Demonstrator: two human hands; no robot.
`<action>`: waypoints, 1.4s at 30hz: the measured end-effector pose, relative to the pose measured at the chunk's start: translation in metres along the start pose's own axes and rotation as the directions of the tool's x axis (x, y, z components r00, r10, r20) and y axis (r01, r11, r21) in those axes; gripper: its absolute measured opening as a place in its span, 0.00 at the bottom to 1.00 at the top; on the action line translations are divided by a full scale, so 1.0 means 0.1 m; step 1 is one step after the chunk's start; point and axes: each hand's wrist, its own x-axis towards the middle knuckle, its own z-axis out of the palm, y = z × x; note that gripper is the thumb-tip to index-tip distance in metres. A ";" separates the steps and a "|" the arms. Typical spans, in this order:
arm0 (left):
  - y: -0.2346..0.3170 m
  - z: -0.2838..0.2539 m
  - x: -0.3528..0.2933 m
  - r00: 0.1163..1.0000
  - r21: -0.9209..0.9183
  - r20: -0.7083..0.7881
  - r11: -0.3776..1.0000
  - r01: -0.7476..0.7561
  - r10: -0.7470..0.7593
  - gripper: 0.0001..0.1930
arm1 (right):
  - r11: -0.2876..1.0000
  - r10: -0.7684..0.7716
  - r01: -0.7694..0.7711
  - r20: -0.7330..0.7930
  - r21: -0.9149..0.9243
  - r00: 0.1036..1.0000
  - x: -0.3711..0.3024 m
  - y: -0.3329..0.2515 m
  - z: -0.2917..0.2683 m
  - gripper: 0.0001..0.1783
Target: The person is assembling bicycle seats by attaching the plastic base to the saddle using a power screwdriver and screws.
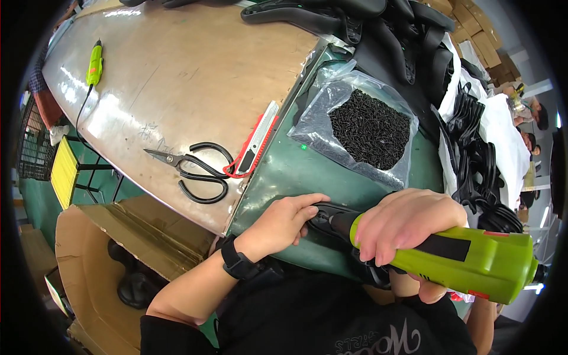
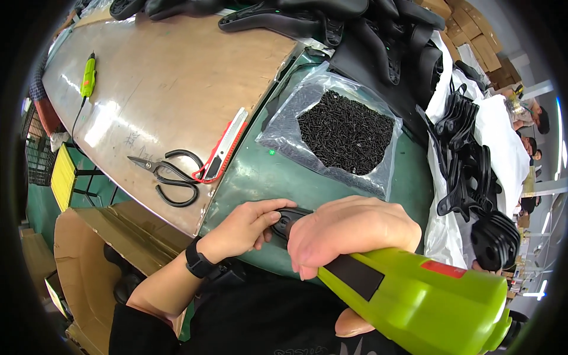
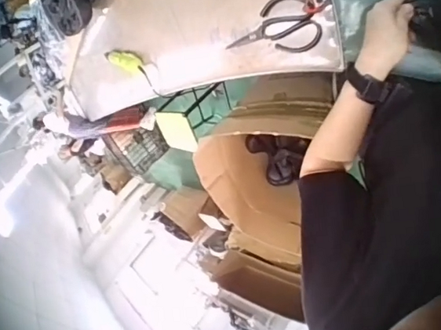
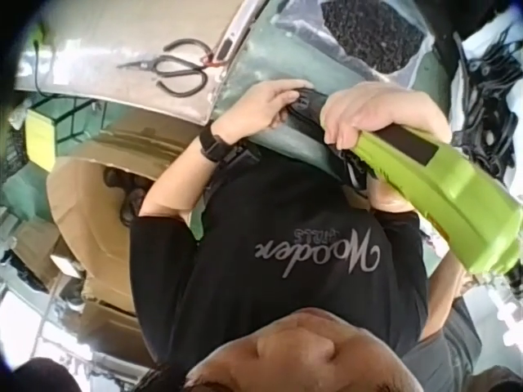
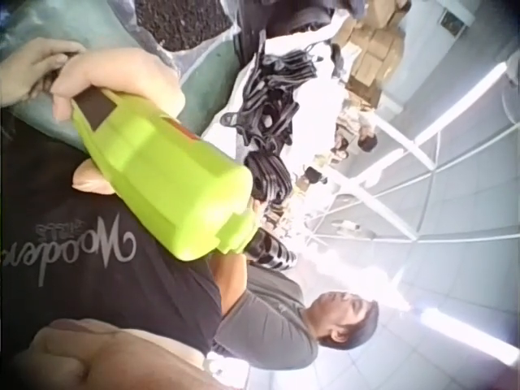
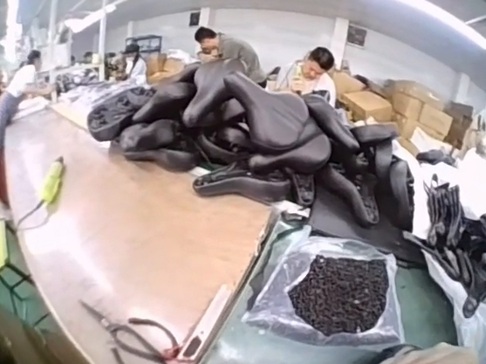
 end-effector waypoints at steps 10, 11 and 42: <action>-0.01 -0.02 0.01 1.000 -0.017 0.016 1.000 0.019 -0.019 0.17 | 1.000 0.001 0.000 0.054 -0.019 0.999 0.13 0.03 0.00 0.31; 0.00 -0.03 0.01 1.000 -0.019 0.017 1.000 0.020 -0.020 0.17 | 1.000 0.010 -0.009 0.064 -0.023 0.998 0.14 0.01 -0.01 0.31; 0.33 -0.06 0.08 0.805 0.677 0.300 0.480 -0.557 0.511 0.09 | 0.989 -0.091 0.056 -0.260 -0.138 0.961 -0.02 0.18 0.26 0.28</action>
